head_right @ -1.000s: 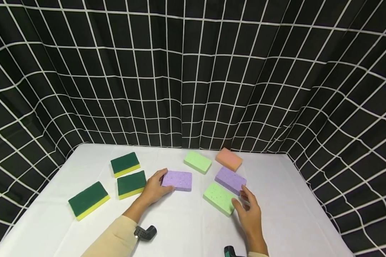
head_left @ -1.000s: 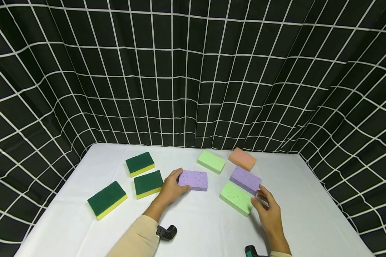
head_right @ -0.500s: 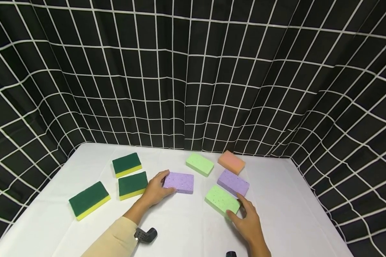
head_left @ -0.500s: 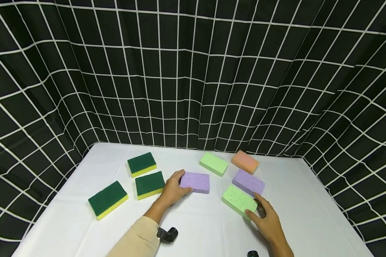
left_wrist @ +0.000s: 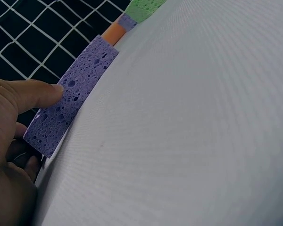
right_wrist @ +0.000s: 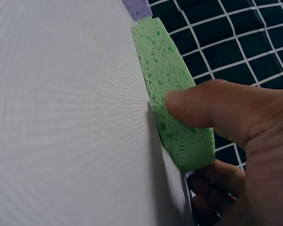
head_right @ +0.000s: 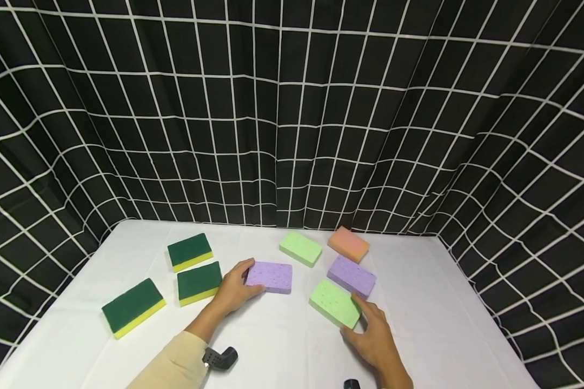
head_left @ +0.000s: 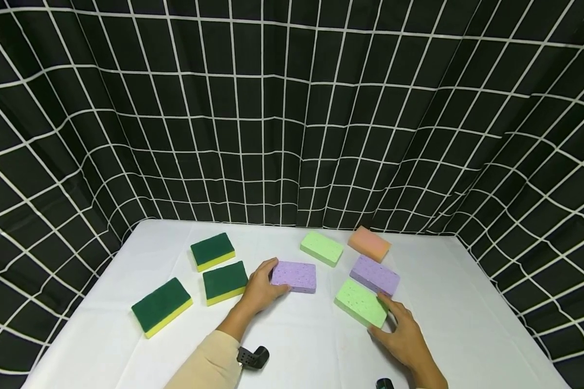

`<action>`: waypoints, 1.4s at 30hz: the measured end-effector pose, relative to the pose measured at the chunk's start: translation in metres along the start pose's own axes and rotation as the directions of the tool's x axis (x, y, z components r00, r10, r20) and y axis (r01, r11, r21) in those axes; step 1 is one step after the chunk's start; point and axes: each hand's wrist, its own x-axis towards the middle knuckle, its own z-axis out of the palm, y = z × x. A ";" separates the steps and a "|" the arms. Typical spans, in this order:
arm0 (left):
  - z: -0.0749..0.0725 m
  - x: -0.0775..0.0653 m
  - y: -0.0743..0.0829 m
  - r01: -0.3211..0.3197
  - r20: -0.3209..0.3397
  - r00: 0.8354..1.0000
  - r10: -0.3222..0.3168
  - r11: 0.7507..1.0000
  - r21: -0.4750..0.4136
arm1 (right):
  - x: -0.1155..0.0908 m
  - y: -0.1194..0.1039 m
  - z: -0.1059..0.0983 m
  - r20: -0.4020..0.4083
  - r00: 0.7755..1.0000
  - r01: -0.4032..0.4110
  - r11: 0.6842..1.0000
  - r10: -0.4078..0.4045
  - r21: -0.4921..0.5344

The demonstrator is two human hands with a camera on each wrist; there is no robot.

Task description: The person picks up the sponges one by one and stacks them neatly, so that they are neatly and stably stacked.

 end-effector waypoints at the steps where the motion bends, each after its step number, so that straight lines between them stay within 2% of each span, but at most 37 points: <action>1: 0.000 -0.001 0.000 0.004 0.005 1.000 -0.004 1.000 0.002 | -0.001 0.000 0.000 -0.008 1.000 0.005 1.000 -0.004 0.008; 7: 0.002 -0.001 0.001 0.008 0.012 1.000 -0.008 1.000 0.000 | -0.003 0.003 -0.003 -0.041 0.998 0.061 0.992 -0.056 0.112; 12: 0.001 0.001 0.001 0.011 0.003 1.000 -0.011 1.000 -0.003 | 0.000 0.003 -0.008 -0.057 0.993 0.106 0.987 -0.100 0.117; 15: 0.000 0.002 0.001 0.012 0.002 1.000 -0.012 1.000 -0.001 | 0.001 0.001 -0.011 -0.072 0.990 0.135 0.978 -0.125 0.157; 20: 0.000 0.003 0.000 0.014 0.003 1.000 -0.014 1.000 -0.002 | 0.003 -0.002 -0.017 -0.119 0.975 0.211 0.943 -0.185 0.259; 26: -0.001 0.001 0.002 0.014 0.003 1.000 -0.014 1.000 -0.016 | 0.005 -0.008 -0.020 -0.173 0.955 0.292 0.880 -0.242 0.376; 31: -0.001 0.001 0.003 0.014 0.006 1.000 -0.014 1.000 -0.017 | 0.005 -0.013 -0.025 -0.189 0.946 0.320 0.854 -0.264 0.410; 37: -0.001 0.002 0.003 0.019 0.003 1.000 -0.019 1.000 -0.018 | 0.007 -0.024 -0.032 -0.187 0.940 0.338 0.849 -0.285 0.405; 39: -0.001 0.001 0.003 0.019 0.005 1.000 -0.019 1.000 -0.019 | 0.008 -0.029 -0.035 -0.197 0.930 0.365 0.840 -0.311 0.401; 42: -0.001 0.000 0.003 0.019 0.007 1.000 -0.019 1.000 -0.021 | 0.012 -0.037 -0.039 -0.216 0.905 0.424 0.808 -0.366 0.410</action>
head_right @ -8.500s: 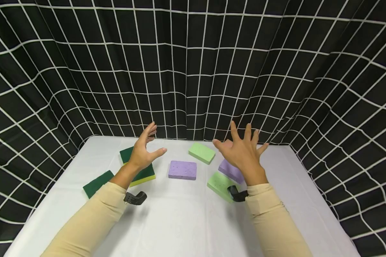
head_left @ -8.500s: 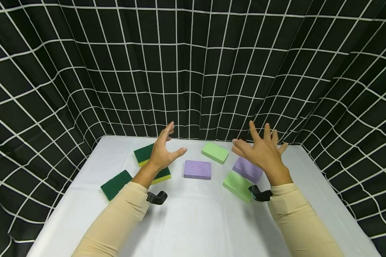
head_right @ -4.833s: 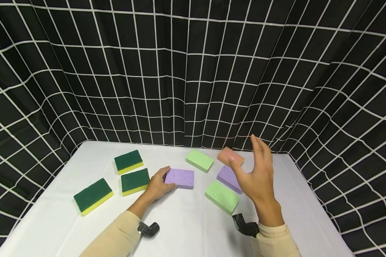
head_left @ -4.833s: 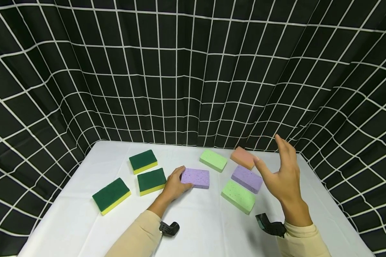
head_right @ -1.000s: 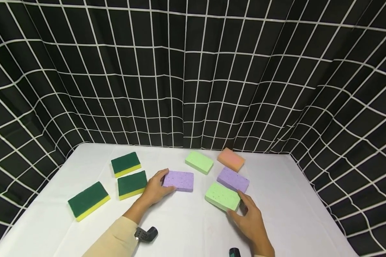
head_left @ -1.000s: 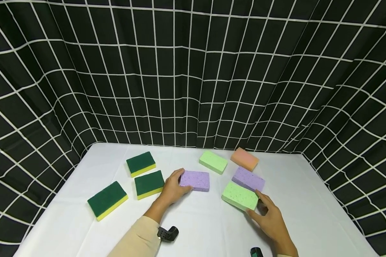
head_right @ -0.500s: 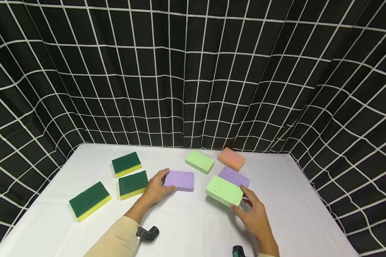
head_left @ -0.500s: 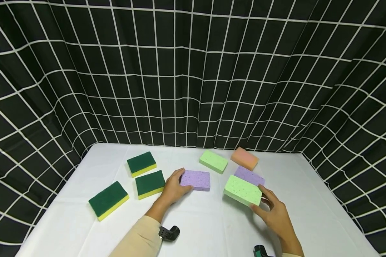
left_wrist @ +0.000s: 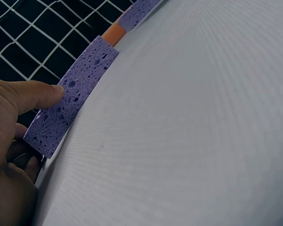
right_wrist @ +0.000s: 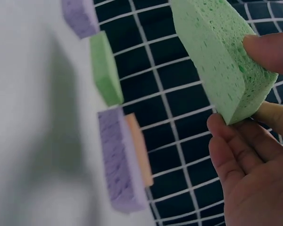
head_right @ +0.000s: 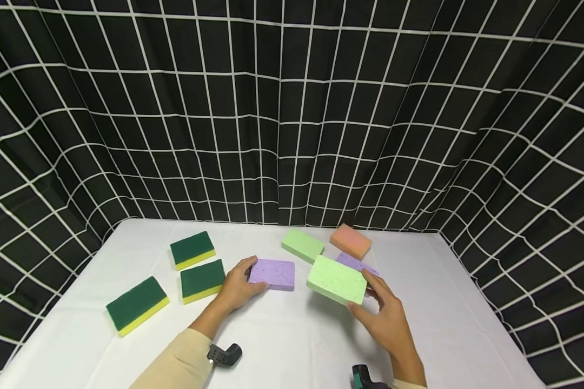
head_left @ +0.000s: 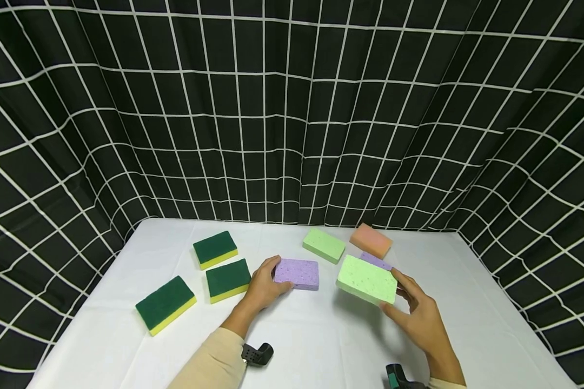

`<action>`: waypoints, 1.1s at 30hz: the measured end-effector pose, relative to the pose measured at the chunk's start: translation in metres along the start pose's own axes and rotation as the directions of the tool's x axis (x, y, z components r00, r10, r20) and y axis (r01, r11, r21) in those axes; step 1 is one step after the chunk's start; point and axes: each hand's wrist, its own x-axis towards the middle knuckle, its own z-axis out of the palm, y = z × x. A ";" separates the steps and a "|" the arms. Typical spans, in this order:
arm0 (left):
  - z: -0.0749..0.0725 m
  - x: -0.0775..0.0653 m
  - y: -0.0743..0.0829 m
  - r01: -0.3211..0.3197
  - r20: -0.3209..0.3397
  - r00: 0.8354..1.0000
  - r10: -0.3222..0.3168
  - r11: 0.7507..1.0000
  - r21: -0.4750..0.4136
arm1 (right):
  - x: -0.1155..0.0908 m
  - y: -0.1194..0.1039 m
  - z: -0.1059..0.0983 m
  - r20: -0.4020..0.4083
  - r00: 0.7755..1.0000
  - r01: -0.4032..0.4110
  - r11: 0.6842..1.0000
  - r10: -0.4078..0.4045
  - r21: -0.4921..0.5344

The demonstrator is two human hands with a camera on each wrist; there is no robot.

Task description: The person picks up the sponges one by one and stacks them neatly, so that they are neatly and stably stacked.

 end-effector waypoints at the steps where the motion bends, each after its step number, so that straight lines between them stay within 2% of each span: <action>1: 0.000 0.000 0.000 0.001 0.001 1.000 -0.001 1.000 0.001 | 0.002 -0.002 0.000 0.002 1.000 0.020 1.000 -0.020 0.006; 14: 0.001 0.000 0.001 0.014 0.003 1.000 -0.014 1.000 0.007 | 0.029 -0.019 0.008 0.040 0.992 0.121 0.991 -0.123 0.060; 27: 0.002 0.000 -0.001 0.023 0.006 1.000 -0.023 1.000 0.008 | 0.046 -0.019 0.019 0.079 0.981 0.171 0.981 -0.179 0.094; 33: 0.001 -0.001 0.001 0.029 0.012 0.999 -0.030 1.000 0.011 | 0.052 -0.021 0.028 0.089 0.982 0.155 0.981 -0.166 0.117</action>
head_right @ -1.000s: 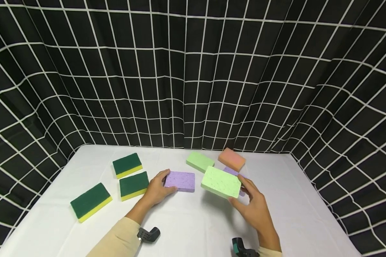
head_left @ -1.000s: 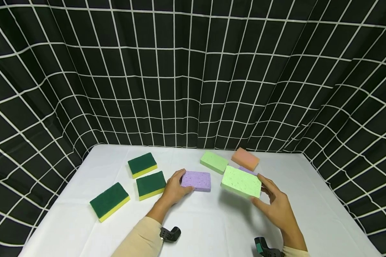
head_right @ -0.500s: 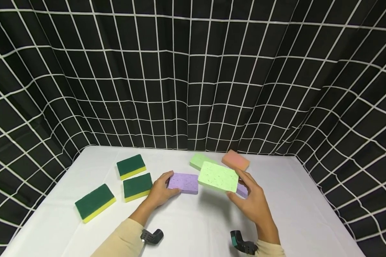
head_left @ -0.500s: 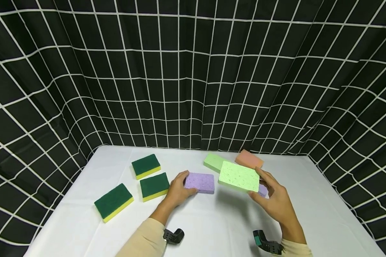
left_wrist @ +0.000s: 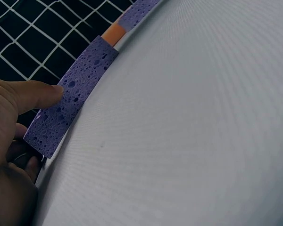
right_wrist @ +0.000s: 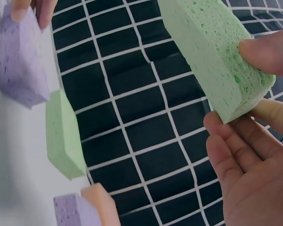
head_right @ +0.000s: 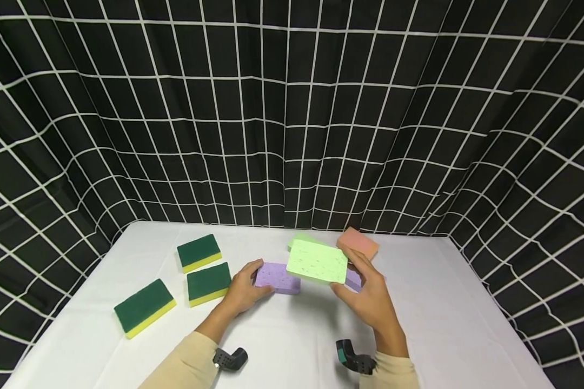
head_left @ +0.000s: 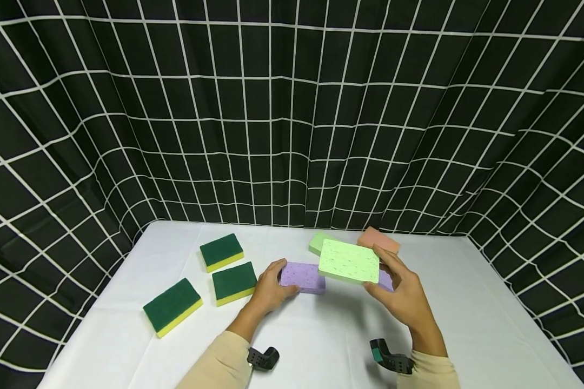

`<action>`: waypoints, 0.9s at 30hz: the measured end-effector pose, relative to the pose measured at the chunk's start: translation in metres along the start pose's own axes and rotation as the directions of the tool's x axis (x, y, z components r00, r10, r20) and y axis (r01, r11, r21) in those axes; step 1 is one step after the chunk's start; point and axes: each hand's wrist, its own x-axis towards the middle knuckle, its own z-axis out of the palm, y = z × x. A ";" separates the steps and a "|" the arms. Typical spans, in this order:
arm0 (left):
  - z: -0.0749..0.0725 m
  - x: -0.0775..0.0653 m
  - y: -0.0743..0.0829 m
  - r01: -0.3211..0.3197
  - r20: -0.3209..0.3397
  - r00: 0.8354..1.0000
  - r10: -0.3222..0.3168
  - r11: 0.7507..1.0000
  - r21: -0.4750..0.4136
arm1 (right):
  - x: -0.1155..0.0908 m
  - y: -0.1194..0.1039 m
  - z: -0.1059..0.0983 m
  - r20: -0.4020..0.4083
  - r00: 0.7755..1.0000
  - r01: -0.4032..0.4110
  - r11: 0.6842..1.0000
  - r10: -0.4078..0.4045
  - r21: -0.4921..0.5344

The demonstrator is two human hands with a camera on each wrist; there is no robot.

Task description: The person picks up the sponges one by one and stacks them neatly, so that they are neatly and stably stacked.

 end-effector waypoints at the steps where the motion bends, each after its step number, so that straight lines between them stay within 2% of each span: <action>1: 0.000 0.000 0.000 -0.003 -0.002 1.000 0.003 1.000 0.000 | 0.001 0.000 0.001 0.002 1.000 -0.006 1.000 0.006 0.007; 10: 0.002 0.000 0.000 -0.005 0.000 1.000 0.005 1.000 0.003 | 0.014 -0.003 0.014 0.009 0.999 0.050 0.997 -0.050 0.065; 20: 0.005 0.001 -0.002 -0.049 -0.005 0.999 0.049 0.999 0.007 | 0.019 0.002 0.023 0.020 0.999 0.041 0.995 -0.043 0.093; 27: 0.000 0.001 -0.002 -0.062 -0.016 0.998 0.062 0.998 0.018 | 0.026 0.006 0.034 0.028 0.999 0.036 0.994 -0.039 0.100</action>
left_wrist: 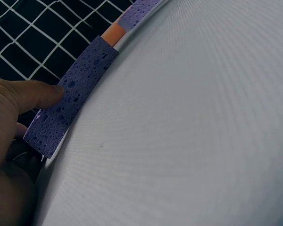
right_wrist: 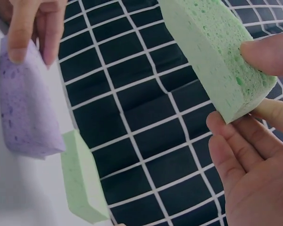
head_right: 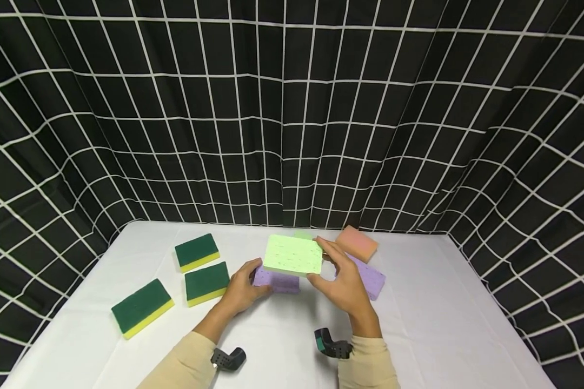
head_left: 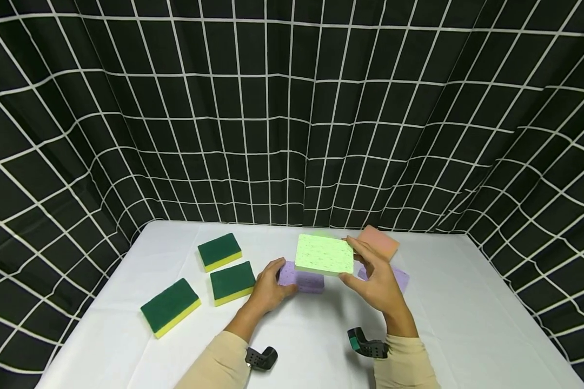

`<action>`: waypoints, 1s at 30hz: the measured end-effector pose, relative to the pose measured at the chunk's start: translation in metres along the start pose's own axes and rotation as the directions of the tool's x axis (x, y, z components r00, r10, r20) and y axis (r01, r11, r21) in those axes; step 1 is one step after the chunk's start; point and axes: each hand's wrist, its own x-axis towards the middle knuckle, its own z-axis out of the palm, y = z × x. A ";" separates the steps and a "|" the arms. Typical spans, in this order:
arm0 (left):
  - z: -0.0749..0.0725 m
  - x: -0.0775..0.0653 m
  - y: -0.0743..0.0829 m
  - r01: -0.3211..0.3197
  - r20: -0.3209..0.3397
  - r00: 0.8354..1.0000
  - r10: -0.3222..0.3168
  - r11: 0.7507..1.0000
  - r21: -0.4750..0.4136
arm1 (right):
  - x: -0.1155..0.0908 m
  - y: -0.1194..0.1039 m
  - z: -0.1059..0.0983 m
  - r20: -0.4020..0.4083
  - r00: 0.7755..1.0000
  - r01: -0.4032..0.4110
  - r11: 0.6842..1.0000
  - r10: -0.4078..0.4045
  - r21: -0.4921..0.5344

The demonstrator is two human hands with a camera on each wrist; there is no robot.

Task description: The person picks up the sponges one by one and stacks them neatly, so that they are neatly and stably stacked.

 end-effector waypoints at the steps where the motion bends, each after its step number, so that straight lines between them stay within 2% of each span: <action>1: 0.000 0.000 0.000 -0.002 -0.001 1.000 0.002 1.000 0.005 | 0.001 -0.003 0.001 0.004 1.000 -0.008 1.000 0.008 -0.004; 9: -0.001 0.001 0.001 -0.001 0.002 1.000 0.001 1.000 0.004 | 0.007 -0.019 0.010 0.019 0.997 -0.073 0.997 0.073 -0.030; 19: -0.003 -0.001 0.001 0.006 -0.001 1.000 -0.006 1.000 -0.019 | 0.006 0.001 0.019 0.059 0.996 -0.068 0.997 0.065 0.039; 30: -0.002 0.000 0.002 0.017 0.015 1.000 -0.017 1.000 -0.018 | 0.001 0.014 0.029 0.060 0.989 -0.138 0.990 0.136 0.025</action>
